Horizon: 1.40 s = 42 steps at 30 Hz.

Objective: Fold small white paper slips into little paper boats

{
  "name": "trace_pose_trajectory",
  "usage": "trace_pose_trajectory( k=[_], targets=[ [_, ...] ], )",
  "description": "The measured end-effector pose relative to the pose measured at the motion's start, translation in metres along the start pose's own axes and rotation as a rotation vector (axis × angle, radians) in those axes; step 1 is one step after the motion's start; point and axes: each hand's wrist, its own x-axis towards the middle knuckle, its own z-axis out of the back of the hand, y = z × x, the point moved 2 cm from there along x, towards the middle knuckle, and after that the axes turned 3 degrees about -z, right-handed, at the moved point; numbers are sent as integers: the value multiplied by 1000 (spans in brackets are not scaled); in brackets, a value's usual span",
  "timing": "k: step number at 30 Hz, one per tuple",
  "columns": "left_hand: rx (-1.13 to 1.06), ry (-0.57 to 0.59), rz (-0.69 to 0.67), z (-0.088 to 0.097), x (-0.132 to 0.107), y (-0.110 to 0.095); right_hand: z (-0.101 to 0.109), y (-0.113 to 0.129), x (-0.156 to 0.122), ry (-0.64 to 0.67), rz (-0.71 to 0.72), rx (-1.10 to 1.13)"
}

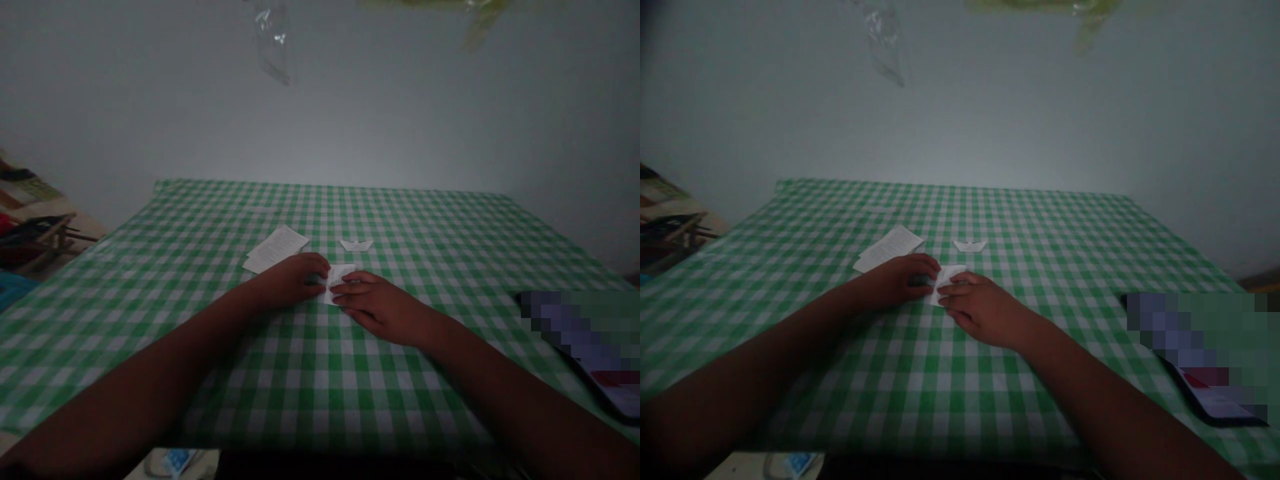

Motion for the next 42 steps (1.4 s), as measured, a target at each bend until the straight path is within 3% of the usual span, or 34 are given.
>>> trace_pose_trajectory(
  k=[7,13,20,33,42],
  targets=[
    [-10,17,-3,1,0,-2,0,-1,0,10,-9,6],
    [33,-96,37,1,-2,1,-1,0,-1,1,-15,1],
    [51,-24,2,2,-1,-2,-1,-1,-1,20,-18,-17],
    [151,-39,-44,-9,-2,-2,-1,-3,-1,15,-20,19],
    [247,-10,-34,-10,2,-9,5,-12,0,-98,-257,34]
  ],
)
